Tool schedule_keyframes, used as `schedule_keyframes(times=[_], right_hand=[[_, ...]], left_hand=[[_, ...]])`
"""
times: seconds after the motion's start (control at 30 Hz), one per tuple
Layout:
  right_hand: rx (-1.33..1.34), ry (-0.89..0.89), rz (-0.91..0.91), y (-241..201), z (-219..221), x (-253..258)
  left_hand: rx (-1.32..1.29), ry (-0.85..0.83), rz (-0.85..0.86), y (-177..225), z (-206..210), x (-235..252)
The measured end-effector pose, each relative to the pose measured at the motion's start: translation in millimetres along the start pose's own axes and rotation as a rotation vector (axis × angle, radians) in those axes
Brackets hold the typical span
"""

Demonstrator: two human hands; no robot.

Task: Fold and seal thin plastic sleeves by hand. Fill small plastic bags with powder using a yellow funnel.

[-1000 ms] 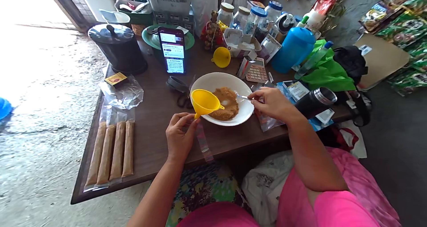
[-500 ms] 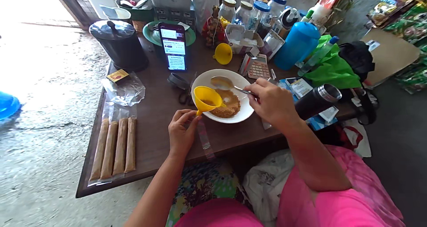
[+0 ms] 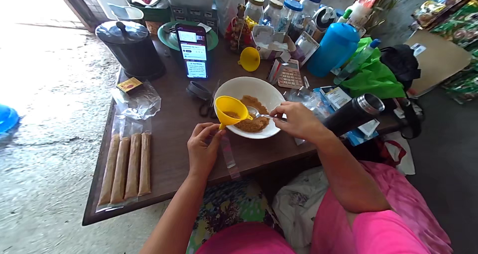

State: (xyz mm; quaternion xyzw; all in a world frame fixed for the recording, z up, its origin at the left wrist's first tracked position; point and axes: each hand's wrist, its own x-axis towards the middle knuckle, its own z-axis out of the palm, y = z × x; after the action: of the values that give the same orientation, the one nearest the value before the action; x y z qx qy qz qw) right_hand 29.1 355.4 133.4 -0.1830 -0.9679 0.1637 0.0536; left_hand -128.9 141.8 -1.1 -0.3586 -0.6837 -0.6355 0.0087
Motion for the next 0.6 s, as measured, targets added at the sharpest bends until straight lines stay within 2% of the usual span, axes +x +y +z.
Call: schedule_keyframes(times=[0.13,0.27,0.37,0.5,0.6], right_hand=[[0.021,0.004,0.065,8,-22,3],[-0.030,0.138,0.062,3,-41,-2],[-0.079,0.253,-0.005,-16,-47,-12],[-0.214,0.370,-0.178,-48,-35,-25],[-0.266,0.437,-0.191,-47,-28,-22]], left_hand=[[-0.007,-0.001,-0.003,-1,0,0],[0.002,-0.009,-0.017,2,-1,0],[0.001,-0.007,-0.016,2,-1,0],[-0.009,-0.002,-0.017,1,-1,0],[-0.029,0.001,-0.016,1,-1,0]])
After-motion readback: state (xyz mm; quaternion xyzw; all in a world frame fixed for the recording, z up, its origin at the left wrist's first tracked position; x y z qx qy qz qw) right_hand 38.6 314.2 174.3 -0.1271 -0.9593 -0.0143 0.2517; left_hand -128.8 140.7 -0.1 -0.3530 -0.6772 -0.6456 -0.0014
